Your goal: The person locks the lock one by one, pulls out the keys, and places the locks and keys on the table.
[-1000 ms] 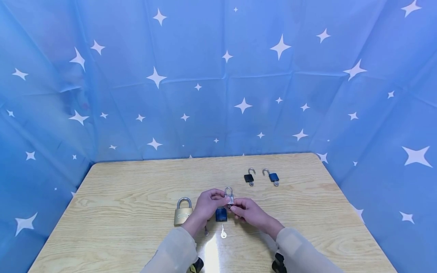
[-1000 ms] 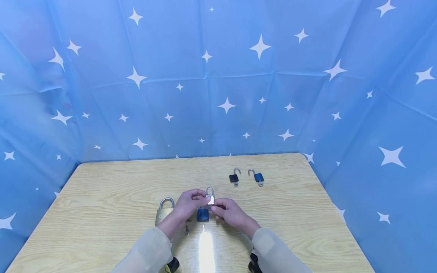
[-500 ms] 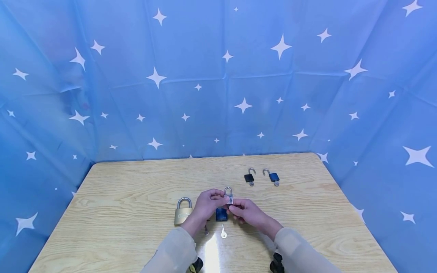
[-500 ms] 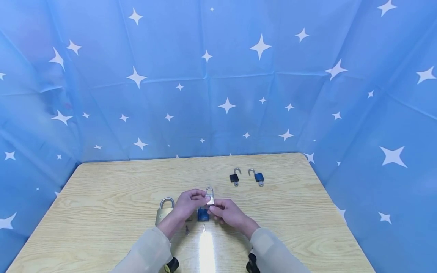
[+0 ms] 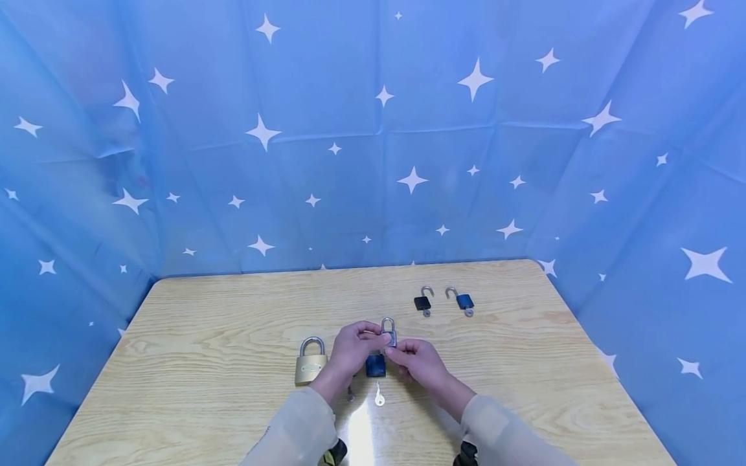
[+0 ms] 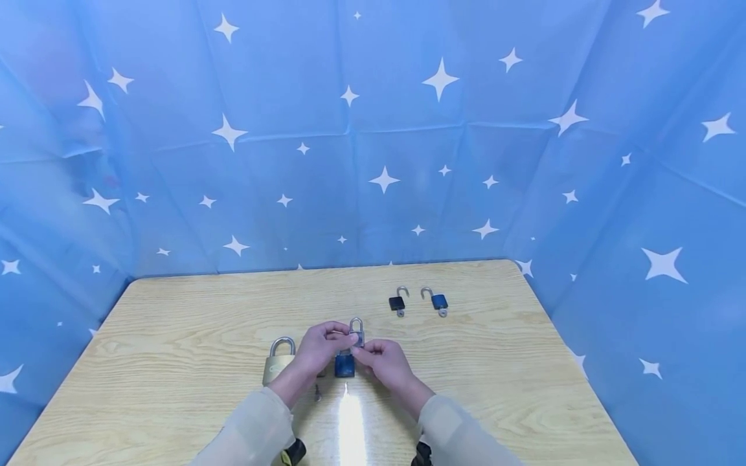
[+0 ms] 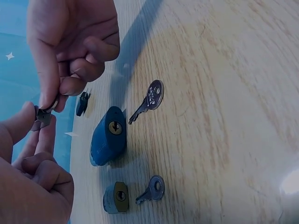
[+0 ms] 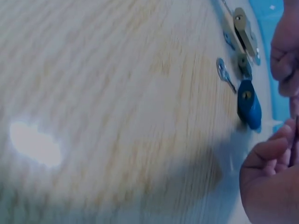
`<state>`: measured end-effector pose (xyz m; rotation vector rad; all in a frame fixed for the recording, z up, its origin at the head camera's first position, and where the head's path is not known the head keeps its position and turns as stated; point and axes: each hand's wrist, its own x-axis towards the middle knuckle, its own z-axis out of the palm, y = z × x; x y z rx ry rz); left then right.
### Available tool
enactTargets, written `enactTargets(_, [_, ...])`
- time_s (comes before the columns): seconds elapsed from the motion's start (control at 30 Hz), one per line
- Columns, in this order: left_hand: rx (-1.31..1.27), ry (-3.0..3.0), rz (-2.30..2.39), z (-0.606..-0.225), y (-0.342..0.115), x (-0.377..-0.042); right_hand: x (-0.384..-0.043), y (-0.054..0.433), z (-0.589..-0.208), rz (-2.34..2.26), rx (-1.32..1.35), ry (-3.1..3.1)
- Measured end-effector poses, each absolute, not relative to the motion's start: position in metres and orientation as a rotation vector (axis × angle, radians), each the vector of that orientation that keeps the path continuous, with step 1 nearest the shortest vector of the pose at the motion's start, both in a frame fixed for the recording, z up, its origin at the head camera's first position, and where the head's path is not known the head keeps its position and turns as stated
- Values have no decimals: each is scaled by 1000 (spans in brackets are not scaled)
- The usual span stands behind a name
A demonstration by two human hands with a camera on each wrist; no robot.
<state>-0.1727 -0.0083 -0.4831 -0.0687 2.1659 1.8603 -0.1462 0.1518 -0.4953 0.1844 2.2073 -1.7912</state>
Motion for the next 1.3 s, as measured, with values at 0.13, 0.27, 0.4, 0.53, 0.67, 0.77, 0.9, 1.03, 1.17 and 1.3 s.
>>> enactTargets(0.13, [-92, 2186, 1843, -483, -7, -172, -145, 149, -495, -1802, 299, 2215])
enactTargets(0.27, [-99, 2191, 1843, -483, -7, -172, -143, 148, -497, -1843, 326, 2202])
enactTargets(0.4, [-117, 2190, 1830, -484, -7, -173, -142, 147, -498, -1870, 336, 2191])
enactTargets(0.53, [-136, 2189, 1819, -483, -7, -173, -142, 147, -498, -1880, 328, 2178])
enactTargets(0.67, [-139, 2193, 1811, -482, -8, -174, -141, 146, -496, -1870, 302, 2183])
enactTargets(0.77, [-137, 2196, 1804, -480, -8, -174, -139, 146, -495, -1851, 288, 2194])
enactTargets(0.9, [-132, 2193, 1794, -478, -8, -174, -136, 147, -496, -1820, 266, 2201])
enactTargets(1.03, [-132, 2195, 1788, -477, -8, -175, -135, 149, -498, -1818, 237, 2194])
enactTargets(1.17, [-143, 2205, 1777, -477, -7, -176, -135, 150, -498, -1832, 216, 2178])
enactTargets(1.3, [-161, 2207, 1771, -477, -7, -176, -133, 153, -498, -1816, 179, 2179])
